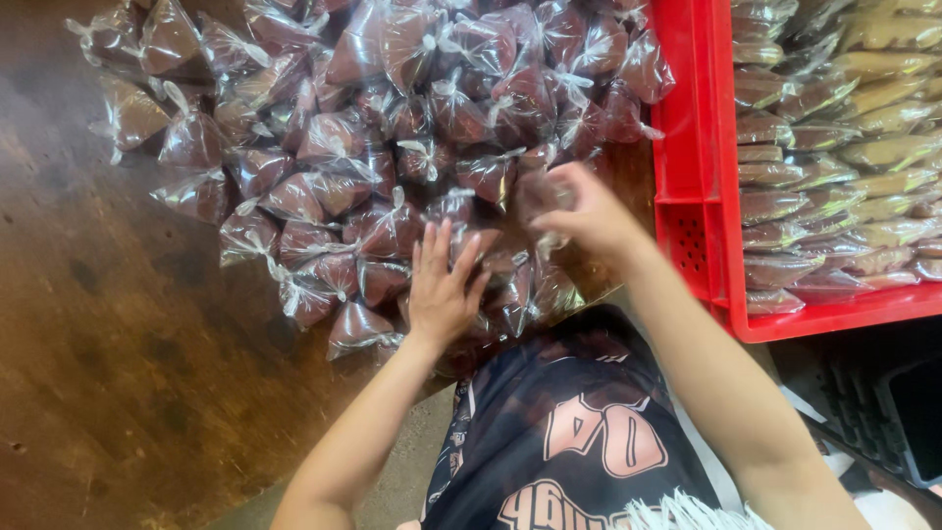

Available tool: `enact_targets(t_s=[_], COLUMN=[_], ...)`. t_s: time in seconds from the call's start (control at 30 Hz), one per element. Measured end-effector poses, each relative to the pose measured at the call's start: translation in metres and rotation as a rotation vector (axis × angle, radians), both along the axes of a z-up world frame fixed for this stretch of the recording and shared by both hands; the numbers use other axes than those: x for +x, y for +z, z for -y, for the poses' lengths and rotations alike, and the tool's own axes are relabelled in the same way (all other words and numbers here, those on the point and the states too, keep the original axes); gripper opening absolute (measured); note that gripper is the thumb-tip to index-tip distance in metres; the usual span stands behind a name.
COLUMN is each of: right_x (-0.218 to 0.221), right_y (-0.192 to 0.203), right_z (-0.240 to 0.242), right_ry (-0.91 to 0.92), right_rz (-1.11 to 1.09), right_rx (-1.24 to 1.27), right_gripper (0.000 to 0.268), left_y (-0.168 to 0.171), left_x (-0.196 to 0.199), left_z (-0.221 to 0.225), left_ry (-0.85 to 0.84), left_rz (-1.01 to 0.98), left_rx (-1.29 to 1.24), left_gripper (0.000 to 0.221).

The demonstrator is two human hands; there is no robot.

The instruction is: The person sorts and arranges packaged bakery slices on tables and packs them neatly into a plastic crate by hand.

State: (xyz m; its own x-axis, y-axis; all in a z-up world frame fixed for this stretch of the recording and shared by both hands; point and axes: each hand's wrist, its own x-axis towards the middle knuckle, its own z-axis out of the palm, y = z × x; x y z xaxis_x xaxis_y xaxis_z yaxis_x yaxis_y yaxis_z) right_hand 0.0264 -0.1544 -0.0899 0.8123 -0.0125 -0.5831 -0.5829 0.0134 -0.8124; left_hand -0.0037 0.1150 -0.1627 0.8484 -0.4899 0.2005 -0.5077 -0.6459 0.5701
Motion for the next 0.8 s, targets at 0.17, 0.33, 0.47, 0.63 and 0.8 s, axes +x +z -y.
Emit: enact_targets(t_s=[0.17, 0.33, 0.47, 0.63, 0.8], right_x=[-0.045, -0.074, -0.099, -0.124, -0.144], right_y=[0.083, 0.045, 0.029, 0.033, 0.009], right_z=[0.041, 0.056, 0.052, 0.051, 0.052], right_ry=[-0.209, -0.333, -0.463, -0.501, -0.585], right_rz=[0.382, 0.264, 0.191, 0.203, 0.153], right_rx=[0.646, 0.695, 0.561, 0.681, 0.698], right_gripper=[0.072, 0.058, 0.058, 0.071, 0.061], left_y=[-0.009, -0.001, 0.014, 0.031, 0.025], left_x=[0.038, 0.061, 0.064, 0.011, -0.03], left_z=[0.045, 0.093, 0.109, 0.103, 0.099], left_ry=[-0.123, -0.36, -0.284, -0.615, -0.866], left_rz=[0.014, -0.004, -0.045, -0.269, 0.049], left_rx=[0.025, 0.04, -0.158, -0.255, 0.032], left_gripper=[0.047, 0.041, 0.027, 0.025, 0.047])
